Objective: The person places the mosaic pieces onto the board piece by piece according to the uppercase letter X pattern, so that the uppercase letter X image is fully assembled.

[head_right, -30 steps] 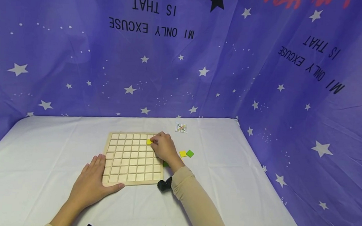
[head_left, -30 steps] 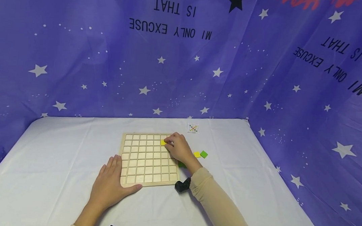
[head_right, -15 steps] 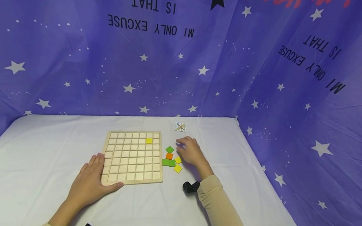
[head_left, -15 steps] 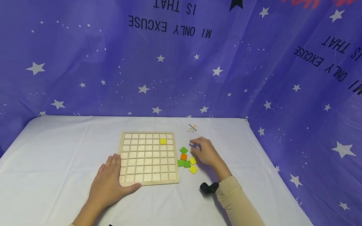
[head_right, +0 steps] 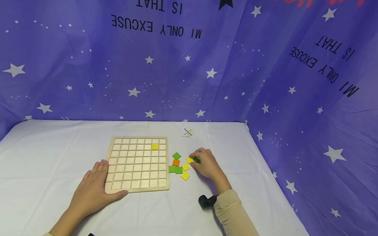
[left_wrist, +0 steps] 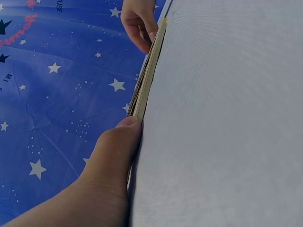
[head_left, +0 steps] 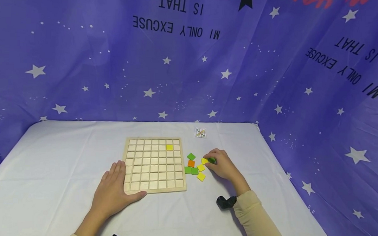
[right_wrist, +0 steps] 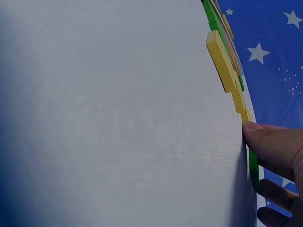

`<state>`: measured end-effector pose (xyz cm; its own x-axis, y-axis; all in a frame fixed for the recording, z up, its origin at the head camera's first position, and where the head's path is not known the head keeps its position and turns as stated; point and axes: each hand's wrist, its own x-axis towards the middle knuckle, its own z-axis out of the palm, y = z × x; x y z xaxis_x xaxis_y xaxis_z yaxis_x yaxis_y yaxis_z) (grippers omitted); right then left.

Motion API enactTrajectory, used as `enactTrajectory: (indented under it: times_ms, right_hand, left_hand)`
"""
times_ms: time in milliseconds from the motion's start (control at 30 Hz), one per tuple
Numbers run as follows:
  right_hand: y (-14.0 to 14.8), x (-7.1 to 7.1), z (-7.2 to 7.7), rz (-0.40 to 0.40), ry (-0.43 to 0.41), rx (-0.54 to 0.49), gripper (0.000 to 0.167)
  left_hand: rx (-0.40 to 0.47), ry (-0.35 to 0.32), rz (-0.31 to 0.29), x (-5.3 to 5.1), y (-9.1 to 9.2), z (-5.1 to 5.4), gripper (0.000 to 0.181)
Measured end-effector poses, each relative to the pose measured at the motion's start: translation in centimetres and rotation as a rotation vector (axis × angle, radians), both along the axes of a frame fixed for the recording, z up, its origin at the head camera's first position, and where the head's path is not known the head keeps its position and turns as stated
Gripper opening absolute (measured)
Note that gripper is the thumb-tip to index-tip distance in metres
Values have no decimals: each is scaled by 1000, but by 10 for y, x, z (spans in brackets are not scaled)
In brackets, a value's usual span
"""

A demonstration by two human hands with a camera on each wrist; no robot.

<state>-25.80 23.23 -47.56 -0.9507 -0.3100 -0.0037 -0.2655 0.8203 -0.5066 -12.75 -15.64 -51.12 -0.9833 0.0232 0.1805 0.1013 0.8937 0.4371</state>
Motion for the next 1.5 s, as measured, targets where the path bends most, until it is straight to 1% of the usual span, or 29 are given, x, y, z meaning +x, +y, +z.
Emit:
enactTrajectory:
  times_ms: [167, 300, 467, 533, 633, 700, 833, 967, 1100, 1200, 1367, 1500]
  right_hand:
    - [-5, -3, -3, -48, 36, -48, 22]
    - [-12, -6, -6, -61, 58, -102, 16]
    - [-24, -7, -7, -97, 150, -180, 12]
    - [-31, -8, -6, -110, 166, -216, 12]
    - [-47, -7, -6, -104, 139, -267, 11]
    - [-60, -5, -6, -94, 110, -281, 11]
    - [-90, 0, -6, -42, 76, -303, 12]
    - [-117, 2, -5, 18, 80, -290, 12]
    - [-138, 2, -5, 69, 83, -261, 13]
    - [-149, 0, -7, 66, 104, -224, 14]
    - [-158, -3, -8, 29, 153, -147, 17]
    - [-161, -5, -7, 38, 166, -98, 16]
  left_hand:
    - [-5, -3, 2, 0, -1, 0, 138]
    - [-6, -5, 4, 1, -2, 1, 138]
    - [-7, -10, 5, 1, -2, 2, 138]
    - [-8, -7, 5, 1, -2, 3, 138]
    - [-11, 1, 4, 2, -2, 2, 138]
    - [-12, 5, 5, 2, -1, 2, 138]
    - [-15, -7, 9, 1, -1, 3, 139]
    - [-17, -25, 10, 1, 0, 4, 139]
    - [-18, -26, 12, 1, 1, 3, 139]
    - [-17, -24, 13, 1, 1, 2, 140]
    - [-14, -20, 15, 1, 1, 1, 140]
    - [-17, -7, 16, 1, 1, 1, 139]
